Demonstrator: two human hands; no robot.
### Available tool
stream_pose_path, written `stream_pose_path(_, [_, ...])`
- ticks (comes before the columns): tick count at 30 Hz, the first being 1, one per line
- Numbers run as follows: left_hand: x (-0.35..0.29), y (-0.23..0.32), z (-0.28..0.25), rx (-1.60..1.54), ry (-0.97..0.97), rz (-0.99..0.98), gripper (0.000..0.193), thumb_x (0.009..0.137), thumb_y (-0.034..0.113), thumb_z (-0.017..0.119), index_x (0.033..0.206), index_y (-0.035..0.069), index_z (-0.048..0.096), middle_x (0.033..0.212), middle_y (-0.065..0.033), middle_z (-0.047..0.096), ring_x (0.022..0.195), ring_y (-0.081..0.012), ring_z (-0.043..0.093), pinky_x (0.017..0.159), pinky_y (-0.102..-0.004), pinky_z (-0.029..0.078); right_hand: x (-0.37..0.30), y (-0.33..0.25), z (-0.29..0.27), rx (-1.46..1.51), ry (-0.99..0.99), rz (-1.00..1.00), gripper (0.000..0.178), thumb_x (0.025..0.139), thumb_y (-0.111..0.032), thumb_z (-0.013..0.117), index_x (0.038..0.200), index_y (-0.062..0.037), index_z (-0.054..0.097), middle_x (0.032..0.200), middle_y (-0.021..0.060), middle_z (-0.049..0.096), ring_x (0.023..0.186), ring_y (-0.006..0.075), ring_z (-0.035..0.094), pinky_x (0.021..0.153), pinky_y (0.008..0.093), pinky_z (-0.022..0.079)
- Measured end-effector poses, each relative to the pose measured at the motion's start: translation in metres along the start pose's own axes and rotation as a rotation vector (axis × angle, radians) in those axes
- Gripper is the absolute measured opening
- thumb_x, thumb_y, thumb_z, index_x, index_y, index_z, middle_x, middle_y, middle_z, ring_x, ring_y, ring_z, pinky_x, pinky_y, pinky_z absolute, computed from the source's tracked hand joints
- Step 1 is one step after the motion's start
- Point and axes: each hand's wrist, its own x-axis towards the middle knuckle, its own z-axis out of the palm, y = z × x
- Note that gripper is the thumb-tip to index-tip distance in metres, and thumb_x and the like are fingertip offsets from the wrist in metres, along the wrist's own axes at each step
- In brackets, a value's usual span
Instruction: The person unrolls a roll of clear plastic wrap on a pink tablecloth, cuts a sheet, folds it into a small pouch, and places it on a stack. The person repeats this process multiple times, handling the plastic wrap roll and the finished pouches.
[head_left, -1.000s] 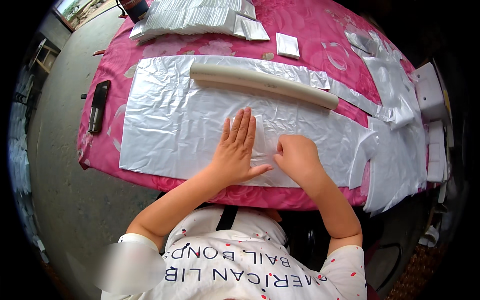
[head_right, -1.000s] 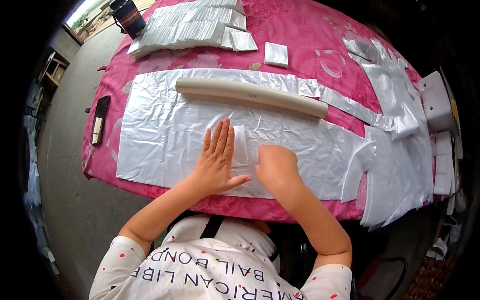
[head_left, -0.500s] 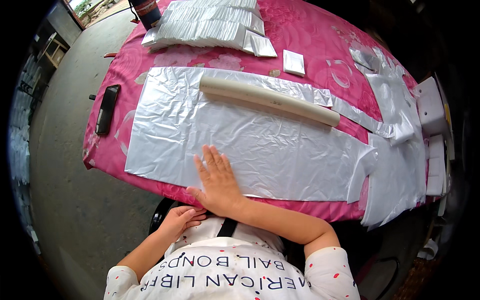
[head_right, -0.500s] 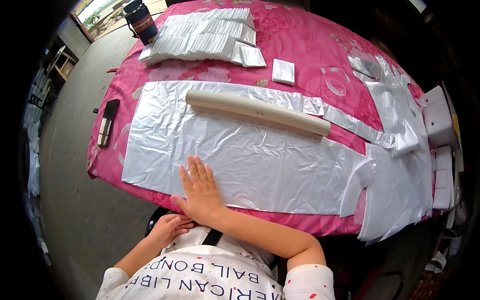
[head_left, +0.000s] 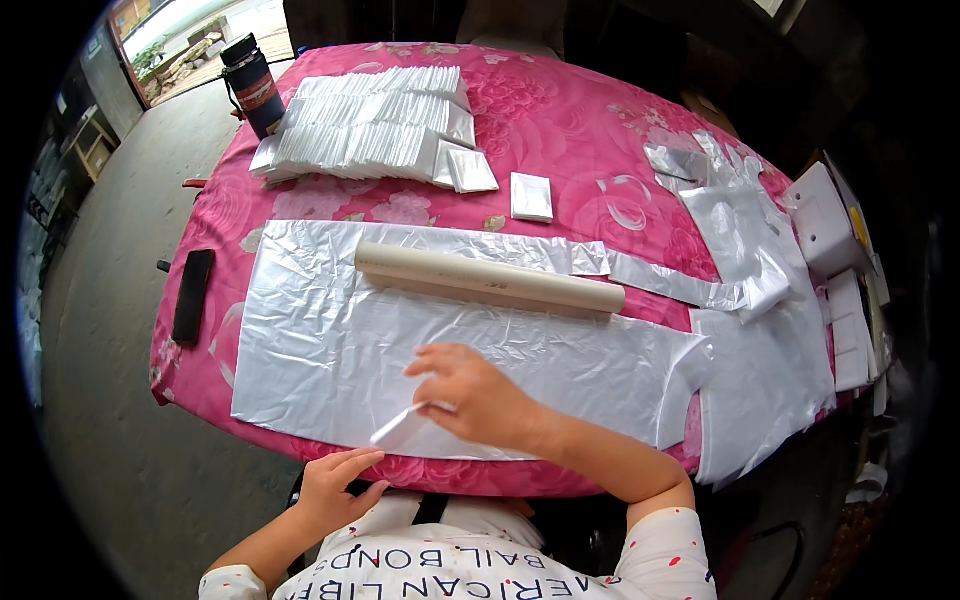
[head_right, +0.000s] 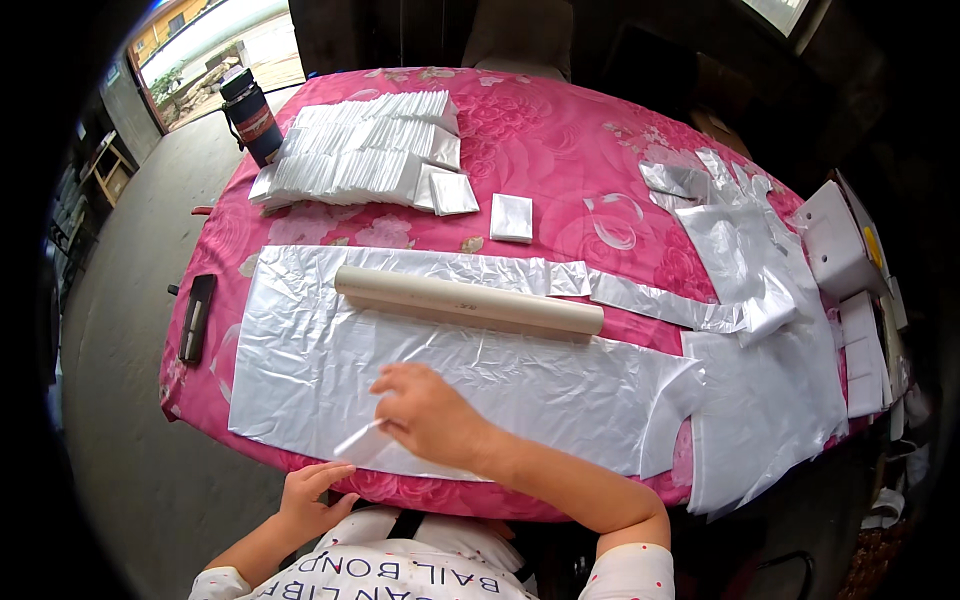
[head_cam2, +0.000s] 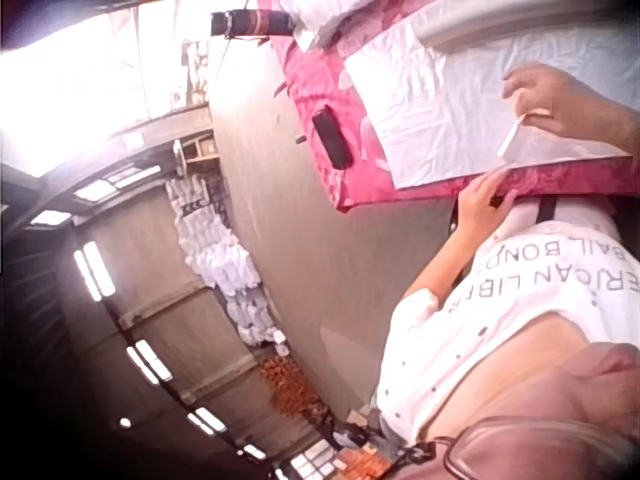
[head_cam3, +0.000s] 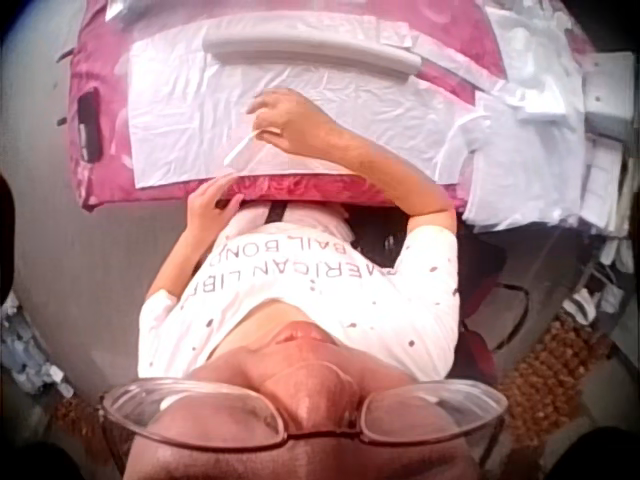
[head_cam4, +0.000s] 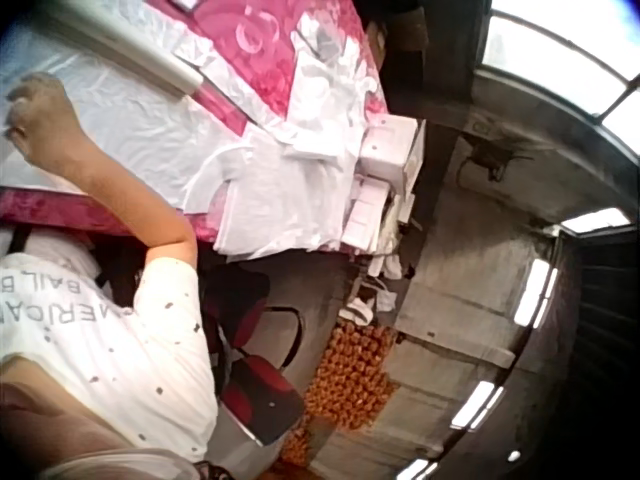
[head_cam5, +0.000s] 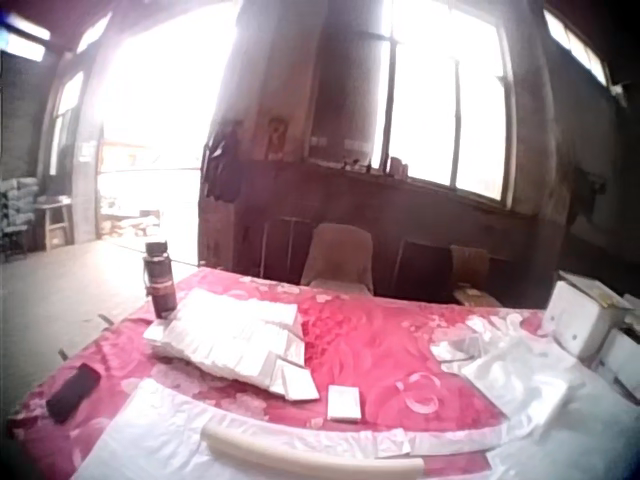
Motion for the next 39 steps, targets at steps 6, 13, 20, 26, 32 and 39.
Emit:
stream_pose_path(6, [0.008, 0.0, 0.014, -0.051, -0.035, 0.054, 0.031, 0.066, 0.006, 0.072, 0.096, 0.006, 0.065, 0.092, -0.0093, 0.067, 0.074, -0.0224, 0.065, 0.061, -0.0295, 0.053, 0.043, 0.149, -0.109, 0.361, 0.762, 0.65, 0.019, 0.086, -0.015, 0.06, 0.092, 0.0029, 0.063, 0.082, 0.0028, 0.064, 0.073, 0.0085, 0.055, 0.066, 0.0242, 0.044])
stream_pose_path(13, [0.031, -0.001, 0.012, 0.056, -0.074, 0.108, 0.028, 0.069, 0.006, 0.068, 0.097, 0.007, 0.063, 0.096, -0.0064, 0.066, 0.078, -0.0218, 0.065, 0.064, -0.0311, 0.053, 0.044, 0.202, -0.115, -0.439, 0.609, 1.067, 0.044, 0.073, -0.031, 0.069, 0.103, -0.0003, 0.061, 0.096, 0.0174, 0.064, 0.089, 0.0313, 0.061, 0.078, 0.039, 0.048])
stream_pose_path(20, [0.06, -0.002, 0.019, 0.05, -0.03, 0.175, 0.029, 0.07, 0.006, 0.067, 0.099, 0.005, 0.062, 0.103, -0.0085, 0.064, 0.086, -0.0251, 0.063, 0.071, -0.0331, 0.053, -0.009, 0.135, -0.107, -0.379, 0.346, 0.663, 0.047, 0.076, -0.035, 0.067, 0.107, -0.0004, 0.06, 0.1, 0.0151, 0.06, 0.099, 0.0296, 0.054, 0.085, 0.04, 0.044])
stream_pose_path(26, [0.091, 0.011, 0.045, -0.002, -0.153, 0.196, 0.042, 0.073, 0.01, 0.067, 0.113, 0.005, 0.055, 0.124, -0.014, 0.05, 0.108, -0.0314, 0.053, 0.086, -0.0377, 0.046, -0.097, 0.07, -0.091, -0.599, 0.115, 0.526, 0.049, 0.08, -0.029, 0.064, 0.119, -0.0006, 0.052, 0.108, 0.0156, 0.058, 0.1, 0.0305, 0.053, 0.087, 0.0387, 0.042])
stream_pose_path(32, [0.121, 0.028, 0.097, 0.106, -0.102, 0.27, 0.056, 0.076, 0.034, 0.064, 0.122, 0.006, 0.05, 0.144, -0.0239, 0.017, 0.132, -0.0458, 0.013, 0.104, -0.0512, 0.022, -0.137, -0.008, -0.04, -0.27, 0.054, 0.475, 0.05, 0.081, -0.025, 0.061, 0.122, 0.001, 0.049, 0.122, 0.02, 0.049, 0.113, 0.0339, 0.045, 0.096, 0.0405, 0.036])
stream_pose_path(39, [0.125, 0.048, 0.115, 0.21, -0.237, 0.374, 0.061, 0.073, 0.052, 0.059, 0.113, 0.006, 0.055, 0.143, -0.022, 0.022, 0.134, -0.0477, 0.008, 0.103, -0.0589, 0.017, -0.225, 0.007, -0.081, -1.012, 0.415, 0.895, 0.044, 0.08, -0.02, 0.061, 0.119, 0.0002, 0.052, 0.125, 0.0187, 0.046, 0.116, 0.0359, 0.042, 0.095, 0.0409, 0.036])
